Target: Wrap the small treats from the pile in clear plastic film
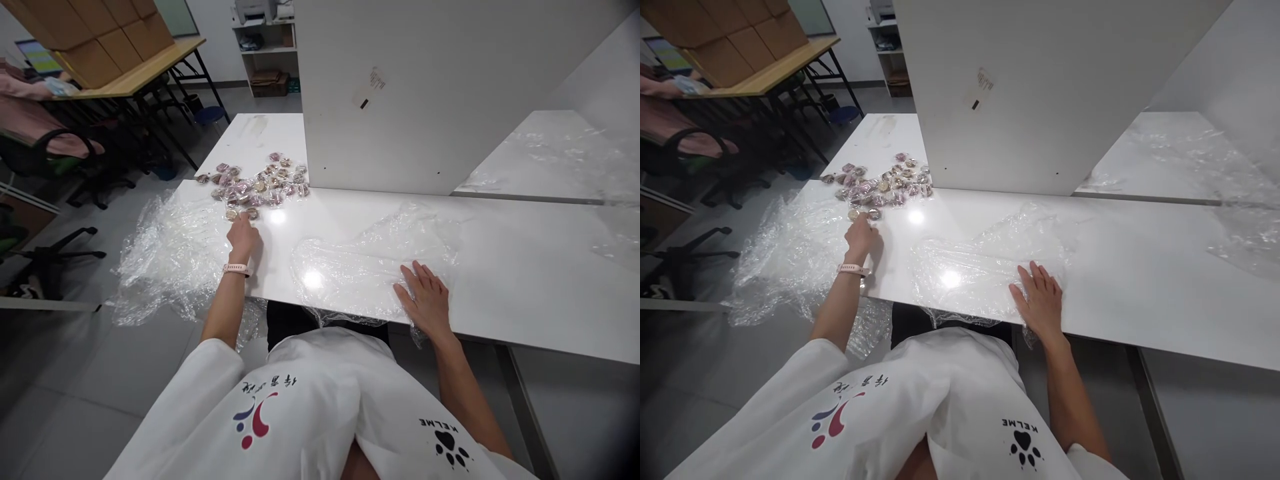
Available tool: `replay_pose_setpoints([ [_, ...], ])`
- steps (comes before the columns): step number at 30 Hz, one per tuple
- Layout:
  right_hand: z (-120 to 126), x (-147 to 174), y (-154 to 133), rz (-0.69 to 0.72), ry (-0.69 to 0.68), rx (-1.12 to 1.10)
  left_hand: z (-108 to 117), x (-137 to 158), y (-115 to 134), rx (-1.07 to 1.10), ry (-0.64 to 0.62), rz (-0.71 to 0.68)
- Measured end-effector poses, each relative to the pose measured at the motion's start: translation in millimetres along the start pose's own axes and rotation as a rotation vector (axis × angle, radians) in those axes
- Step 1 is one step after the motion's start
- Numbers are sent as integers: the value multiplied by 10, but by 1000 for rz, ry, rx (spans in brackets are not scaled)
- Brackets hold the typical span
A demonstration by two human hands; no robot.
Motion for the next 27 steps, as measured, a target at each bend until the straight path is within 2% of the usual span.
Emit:
replay_pose_setpoints([
  [4, 12, -4, -9, -9, 19, -4, 80, -207, 90, 50, 175, 29],
  [5, 15, -6, -13, -12, 22, -4, 66, -276, 113, 51, 160, 26],
  [9, 23, -12, -27, -14, 15, -9, -120, -465, 163, 22, -37, 11],
  [13, 21, -10, -9, -23, 1, -28, -247, -520, 158, 6, -77, 9],
  [16, -1, -11, 14, -18, -16, -28, -189, -540, 149, -14, -97, 18],
  [18, -28, -21, 14, 1, -31, -15, -28, -502, 182, -9, -62, 30],
  [21, -69, -57, -18, 9, -58, 16, 345, -218, 414, 78, 113, -39],
  [23, -85, -90, -54, -7, -76, 37, 531, 186, 723, 186, 198, -177],
  [25, -92, -120, -91, -23, -94, 56, 536, 724, 1114, 287, 157, -366],
  [27, -95, -141, -120, -31, -107, 68, 357, 1307, 1503, 347, 46, -594],
])
Point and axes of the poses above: each hand's wrist, its own x-axis away from the middle knuckle, its own z-axis out of the back of the hand, y = z × x, the point moved 3 cm from there along -x, towards the middle knuckle, and after that the axes turned 8 degrees about y, right-handed, at the moved point
